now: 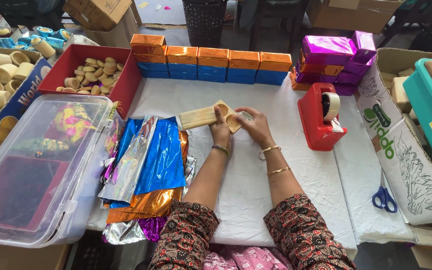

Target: Clean small wooden toy components with a white cloth to remove dust or residue.

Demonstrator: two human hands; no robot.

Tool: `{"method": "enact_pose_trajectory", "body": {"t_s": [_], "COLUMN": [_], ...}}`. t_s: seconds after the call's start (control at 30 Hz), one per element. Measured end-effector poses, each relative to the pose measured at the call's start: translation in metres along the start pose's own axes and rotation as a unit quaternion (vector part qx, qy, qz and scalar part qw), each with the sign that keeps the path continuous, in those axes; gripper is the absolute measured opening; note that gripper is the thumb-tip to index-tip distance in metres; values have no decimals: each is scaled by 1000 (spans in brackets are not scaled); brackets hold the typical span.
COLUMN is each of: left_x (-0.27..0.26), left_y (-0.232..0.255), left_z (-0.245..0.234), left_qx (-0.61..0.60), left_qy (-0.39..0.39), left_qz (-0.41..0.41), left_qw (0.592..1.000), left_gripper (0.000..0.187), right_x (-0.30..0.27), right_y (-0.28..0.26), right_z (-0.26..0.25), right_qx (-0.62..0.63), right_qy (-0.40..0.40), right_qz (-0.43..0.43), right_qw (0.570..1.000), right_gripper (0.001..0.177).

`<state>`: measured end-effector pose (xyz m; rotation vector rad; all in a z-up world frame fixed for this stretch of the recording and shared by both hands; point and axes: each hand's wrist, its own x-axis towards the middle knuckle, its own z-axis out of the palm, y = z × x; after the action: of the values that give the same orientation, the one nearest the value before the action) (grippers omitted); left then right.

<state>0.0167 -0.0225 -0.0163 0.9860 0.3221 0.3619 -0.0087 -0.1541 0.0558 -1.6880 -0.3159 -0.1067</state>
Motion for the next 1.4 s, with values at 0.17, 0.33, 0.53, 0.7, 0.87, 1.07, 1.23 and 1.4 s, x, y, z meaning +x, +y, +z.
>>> {"method": "enact_pose_trajectory", "body": {"t_s": [0.17,0.33,0.53,0.7,0.87,1.07,1.23,1.4], "left_x": [0,-4,-15,-63,-74,56,209,260], "left_y": [2,12,26,104,201,312,258,259], "left_z": [-4,-1,0,4,1,13,-138,-199], "left_qx": [-30,-39,92,551,673,508,617,752], "left_qy": [0,-32,-149,-262,-176,5,33,57], "left_qz": [-8,-39,-41,110,537,420,363,179], "left_qw": [1000,998,984,785,477,752,697,632], "left_gripper": [92,93,77,61,31,24,22,35], "right_x": [-15,-14,-13,-3,-3,1,5,5], "right_y": [-49,-47,-39,-6,-12,-15,-8,-8], "right_z": [1,-3,-2,-17,-20,-28,-22,-20], "right_qx": [-227,-221,-266,-242,-189,-116,-149,-154], "right_qy": [-74,-119,-63,1,-97,-135,-86,-67], "right_qz": [-160,-154,-136,-124,-61,-17,-17,-33], "right_qw": [958,956,952,962,975,984,985,985], "right_gripper": [65,78,68,64,53,39,31,29]}}
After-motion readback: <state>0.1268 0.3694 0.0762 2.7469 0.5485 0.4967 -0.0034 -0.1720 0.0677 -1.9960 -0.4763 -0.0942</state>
